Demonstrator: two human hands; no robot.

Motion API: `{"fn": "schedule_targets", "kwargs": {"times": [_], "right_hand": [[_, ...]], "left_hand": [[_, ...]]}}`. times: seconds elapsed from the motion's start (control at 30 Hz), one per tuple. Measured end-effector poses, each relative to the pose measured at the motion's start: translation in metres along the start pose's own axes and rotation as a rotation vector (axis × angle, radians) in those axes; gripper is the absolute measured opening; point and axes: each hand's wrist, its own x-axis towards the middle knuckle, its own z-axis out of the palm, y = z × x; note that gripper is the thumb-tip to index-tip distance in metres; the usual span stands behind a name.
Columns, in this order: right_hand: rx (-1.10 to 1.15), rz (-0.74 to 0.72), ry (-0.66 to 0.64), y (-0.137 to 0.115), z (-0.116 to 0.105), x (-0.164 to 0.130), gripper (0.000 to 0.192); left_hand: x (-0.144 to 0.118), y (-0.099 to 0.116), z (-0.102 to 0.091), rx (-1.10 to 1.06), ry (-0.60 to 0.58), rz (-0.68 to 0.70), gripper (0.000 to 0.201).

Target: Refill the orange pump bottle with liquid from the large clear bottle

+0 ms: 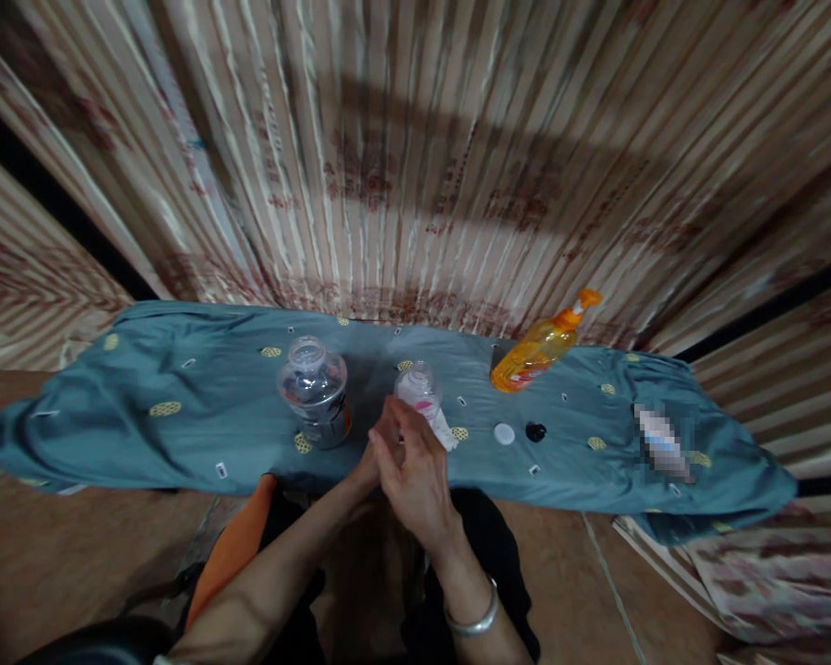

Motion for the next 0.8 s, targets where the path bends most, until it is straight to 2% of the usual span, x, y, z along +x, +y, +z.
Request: {"fn": "schedule_targets", "kwargs": {"times": [0.1, 0.2, 0.27, 0.33, 0.43, 0.57, 0.63, 0.7, 0.73, 0.77, 0.8], "right_hand": [[-0.057, 0.039, 0.139, 0.014, -0.008, 0.002, 0.043], [-0.116, 0.059, 0.224, 0.028, -0.024, 0.001, 0.047], [-0.140, 0.031, 0.262, 0.030, -0.030, -0.001, 0.046], [-0.138, -0.015, 0.268, 0.024, -0.029, -0.005, 0.046], [-0.071, -0.049, 0.177, 0.012, -0.008, -0.007, 0.052], [0.024, -0.051, 0.041, 0.014, 0.037, 0.011, 0.079], [-0.001, -0.010, 0.056, 0.031, 0.053, 0.030, 0.083], [-0.081, 0.127, 0.074, 0.057, 0.062, 0.048, 0.080], [-0.119, 0.218, 0.042, 0.071, 0.065, 0.055, 0.081], [-0.135, 0.277, -0.046, 0.085, 0.067, 0.060, 0.081], [-0.132, 0.290, -0.093, 0.097, 0.069, 0.063, 0.079]], "left_hand": [[0.001, -0.001, -0.002, -0.008, -0.019, 0.030, 0.049], [0.000, -0.006, -0.004, -0.013, -0.015, 0.036, 0.075], [-0.007, -0.011, -0.007, -0.004, 0.000, 0.038, 0.093], [-0.020, -0.015, -0.013, 0.012, 0.016, 0.047, 0.100], [-0.042, -0.020, -0.026, 0.035, 0.034, 0.063, 0.095], [-0.051, -0.025, -0.042, 0.078, 0.059, 0.060, 0.085], [-0.043, -0.027, -0.043, 0.093, 0.049, 0.063, 0.084], [-0.034, -0.029, -0.041, 0.100, 0.029, 0.064, 0.080], [-0.030, -0.029, -0.039, 0.101, 0.018, 0.064, 0.079], [-0.027, -0.029, -0.037, 0.102, 0.006, 0.063, 0.078], [-0.026, -0.028, -0.035, 0.102, -0.004, 0.063, 0.077]]}}
